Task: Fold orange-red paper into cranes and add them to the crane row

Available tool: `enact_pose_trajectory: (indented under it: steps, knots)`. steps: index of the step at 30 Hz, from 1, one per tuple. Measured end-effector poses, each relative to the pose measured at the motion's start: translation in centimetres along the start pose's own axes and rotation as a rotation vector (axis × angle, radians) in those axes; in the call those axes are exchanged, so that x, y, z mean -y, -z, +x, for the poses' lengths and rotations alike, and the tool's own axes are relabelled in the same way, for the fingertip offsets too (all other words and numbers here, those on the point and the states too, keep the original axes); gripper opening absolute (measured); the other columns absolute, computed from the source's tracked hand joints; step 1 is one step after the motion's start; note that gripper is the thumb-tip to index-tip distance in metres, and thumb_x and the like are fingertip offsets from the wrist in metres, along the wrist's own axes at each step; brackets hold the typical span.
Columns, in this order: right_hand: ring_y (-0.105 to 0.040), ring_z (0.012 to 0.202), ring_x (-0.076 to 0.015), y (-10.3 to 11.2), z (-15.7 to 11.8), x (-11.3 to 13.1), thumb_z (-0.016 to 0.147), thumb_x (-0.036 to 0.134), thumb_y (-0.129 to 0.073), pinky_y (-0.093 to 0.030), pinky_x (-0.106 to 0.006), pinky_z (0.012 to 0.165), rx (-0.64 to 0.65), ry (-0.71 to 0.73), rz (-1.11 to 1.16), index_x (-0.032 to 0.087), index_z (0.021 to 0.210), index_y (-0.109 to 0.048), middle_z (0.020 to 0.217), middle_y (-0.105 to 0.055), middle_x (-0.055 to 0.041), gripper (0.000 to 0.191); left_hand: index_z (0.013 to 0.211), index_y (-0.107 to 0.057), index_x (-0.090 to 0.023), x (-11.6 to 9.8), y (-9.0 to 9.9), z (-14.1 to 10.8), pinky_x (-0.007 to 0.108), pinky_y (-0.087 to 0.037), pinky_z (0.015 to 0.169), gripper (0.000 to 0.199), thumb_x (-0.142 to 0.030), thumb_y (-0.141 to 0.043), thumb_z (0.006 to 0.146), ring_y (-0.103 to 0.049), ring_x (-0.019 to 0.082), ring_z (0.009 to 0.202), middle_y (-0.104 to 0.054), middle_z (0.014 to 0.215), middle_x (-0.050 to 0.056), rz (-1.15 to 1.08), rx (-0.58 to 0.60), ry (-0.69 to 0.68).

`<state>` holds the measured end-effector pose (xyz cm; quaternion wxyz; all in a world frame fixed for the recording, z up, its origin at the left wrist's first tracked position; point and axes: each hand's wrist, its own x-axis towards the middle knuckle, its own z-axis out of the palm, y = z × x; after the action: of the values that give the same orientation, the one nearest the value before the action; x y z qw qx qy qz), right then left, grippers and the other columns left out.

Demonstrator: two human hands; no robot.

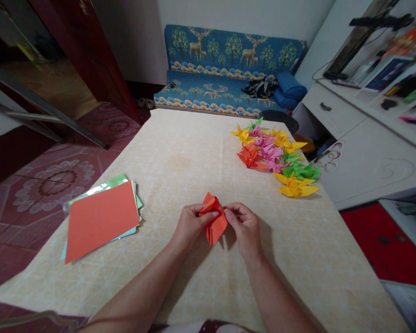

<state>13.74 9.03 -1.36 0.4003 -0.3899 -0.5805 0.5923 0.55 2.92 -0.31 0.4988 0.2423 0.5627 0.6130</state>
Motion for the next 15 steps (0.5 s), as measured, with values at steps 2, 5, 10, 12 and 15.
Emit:
enact_pose_trajectory:
  steps: [2, 5, 10, 12, 15]
  knots:
    - [-0.059, 0.065, -0.0138, -0.12, -0.06, 0.19, 0.076, 0.034, -0.069, -0.046, -0.023, 0.06, 0.021, -0.007, -0.001, 0.019, 0.079, -0.066, 0.072, -0.065, -0.0005, 0.016, 0.068, -0.074, -0.009, 0.17, -0.01, 0.04, 0.021, -0.04, 0.053, 0.021, -0.028, -0.08, 0.063, -0.054, 0.01, 0.053, -0.067, 0.06, 0.004, 0.027, -0.018, -0.014]
    - [-0.059, 0.065, -0.0137, -0.18, -0.17, 0.35, 0.075, 0.034, -0.069, -0.046, -0.023, 0.06, 0.048, -0.022, 0.008, 0.02, 0.078, -0.066, 0.072, -0.065, -0.0003, 0.015, 0.065, -0.072, -0.009, 0.46, -0.05, 0.12, 0.02, -0.038, 0.05, 0.02, -0.027, -0.08, 0.062, -0.05, 0.008, 0.05, -0.063, 0.057, 0.002, 0.039, -0.062, -0.01]
    - [-0.059, 0.071, -0.0153, -0.06, -0.42, 0.47, 0.078, 0.035, -0.068, -0.047, -0.024, 0.063, 0.079, 0.037, 0.004, 0.021, 0.088, -0.066, 0.08, -0.065, -0.0015, 0.017, 0.066, -0.071, -0.009, 0.77, -0.11, 0.27, 0.02, -0.036, 0.049, 0.019, -0.026, -0.078, 0.064, -0.049, 0.008, 0.05, -0.062, 0.057, 0.002, 0.079, -0.092, -0.008]
    - [-0.059, 0.074, -0.0158, -0.09, -0.5, 0.53, 0.076, 0.033, -0.07, -0.047, -0.025, 0.065, 0.09, 0.103, -0.013, 0.021, 0.09, -0.065, 0.083, -0.063, -0.002, 0.019, 0.067, -0.072, -0.009, 0.8, -0.1, 0.31, 0.02, -0.036, 0.049, 0.017, -0.025, -0.077, 0.064, -0.049, 0.008, 0.05, -0.062, 0.057, 0.002, 0.09, -0.097, -0.012]
    - [-0.058, 0.077, -0.0157, -0.09, -0.48, 0.53, 0.081, 0.033, -0.064, -0.046, -0.025, 0.068, 0.065, 0.165, -0.028, 0.021, 0.088, -0.066, 0.084, -0.061, -0.0018, 0.014, 0.066, -0.072, -0.009, 0.62, -0.1, 0.24, 0.02, -0.035, 0.049, 0.018, -0.026, -0.078, 0.063, -0.049, 0.008, 0.05, -0.062, 0.056, 0.002, 0.089, -0.099, -0.01]
